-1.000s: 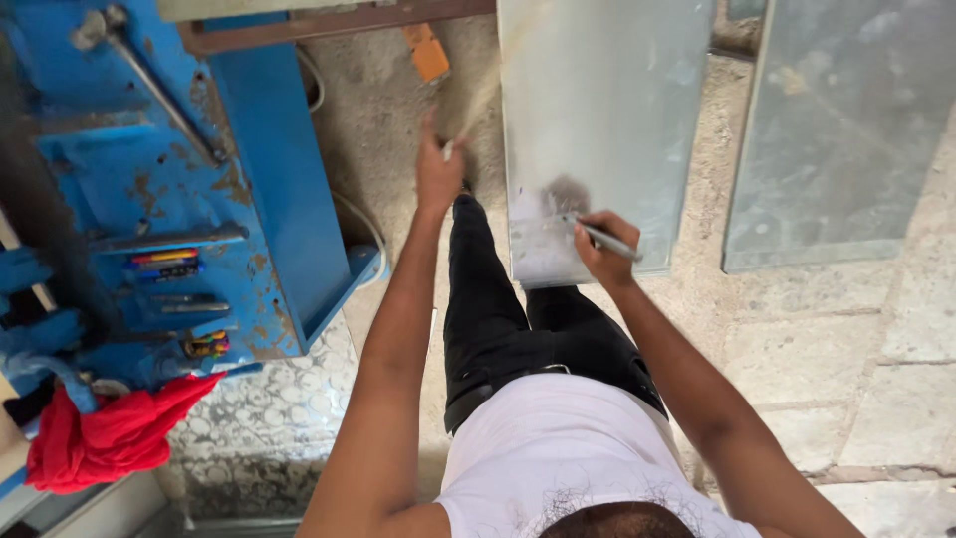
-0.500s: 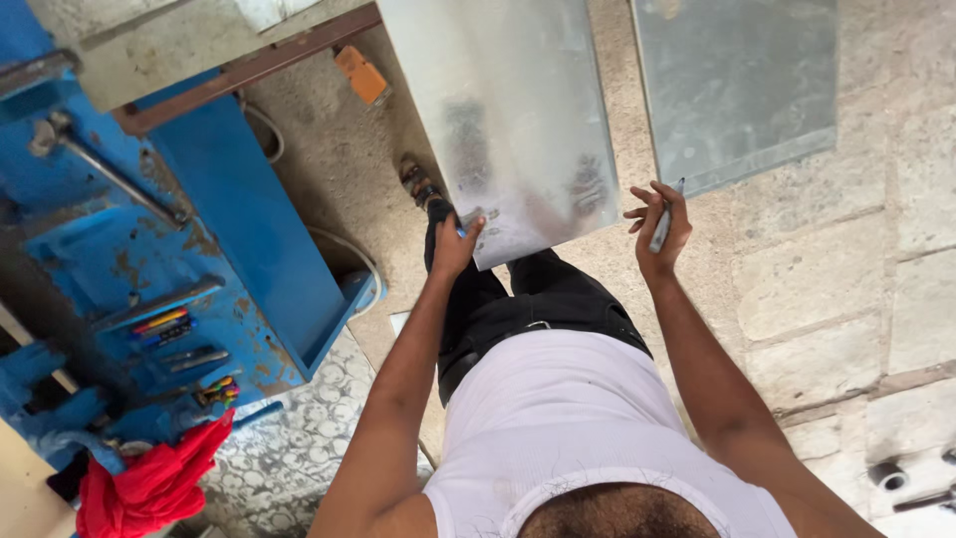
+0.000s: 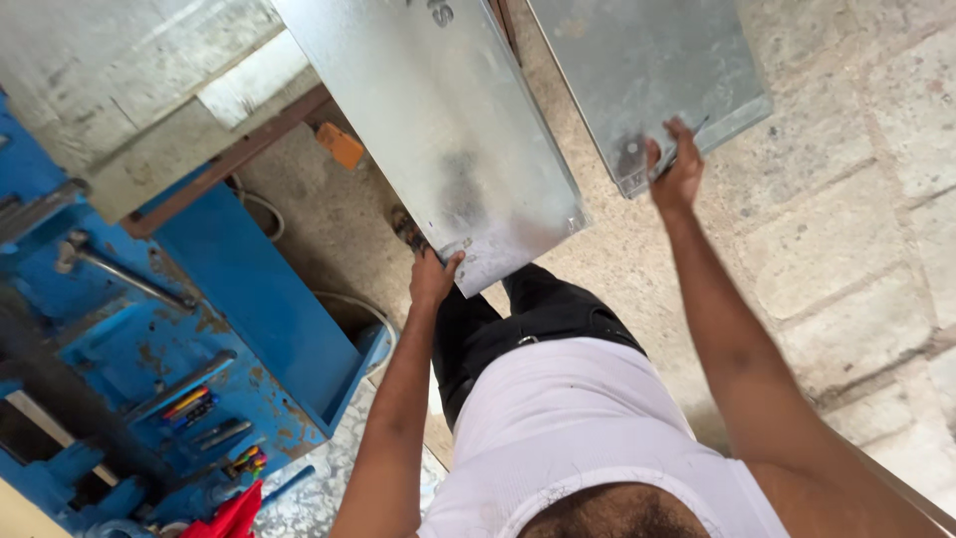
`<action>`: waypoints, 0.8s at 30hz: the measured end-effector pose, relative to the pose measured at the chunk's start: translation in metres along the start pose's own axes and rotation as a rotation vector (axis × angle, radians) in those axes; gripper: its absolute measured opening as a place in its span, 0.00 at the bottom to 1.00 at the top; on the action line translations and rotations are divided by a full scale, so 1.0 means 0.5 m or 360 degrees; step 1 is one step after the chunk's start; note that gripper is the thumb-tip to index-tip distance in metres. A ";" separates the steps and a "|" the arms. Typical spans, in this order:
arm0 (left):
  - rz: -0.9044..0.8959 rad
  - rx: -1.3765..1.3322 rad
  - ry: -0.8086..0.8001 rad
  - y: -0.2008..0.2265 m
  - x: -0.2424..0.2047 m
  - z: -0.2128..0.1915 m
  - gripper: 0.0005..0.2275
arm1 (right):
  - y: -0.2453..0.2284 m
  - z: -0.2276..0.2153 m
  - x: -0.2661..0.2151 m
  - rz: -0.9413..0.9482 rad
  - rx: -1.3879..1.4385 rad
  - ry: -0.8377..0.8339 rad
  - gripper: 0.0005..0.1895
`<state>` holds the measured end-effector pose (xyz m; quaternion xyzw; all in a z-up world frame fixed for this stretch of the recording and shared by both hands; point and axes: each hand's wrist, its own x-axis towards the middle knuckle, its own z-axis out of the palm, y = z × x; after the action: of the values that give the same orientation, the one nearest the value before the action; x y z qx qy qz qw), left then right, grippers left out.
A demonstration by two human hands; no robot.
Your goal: The person uses a metal ruler and a marker to measure and mark lines on a large metal sheet. They repeatedly position the ruler at different intervals, draw straight lines, and flip the sheet over to continue marking the other side.
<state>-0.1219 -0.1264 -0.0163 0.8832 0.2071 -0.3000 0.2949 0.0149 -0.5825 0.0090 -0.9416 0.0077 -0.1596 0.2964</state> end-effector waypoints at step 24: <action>0.0411 -0.0404 0.0413 0.183 -0.134 -0.017 0.10 | -0.150 0.159 0.119 0.0213 -0.1119 -0.1316 0.46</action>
<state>-0.1181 -0.2013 0.0693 0.8895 0.1644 -0.1152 0.4105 0.0899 -0.4830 0.0071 -0.9657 0.0033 0.2552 -0.0482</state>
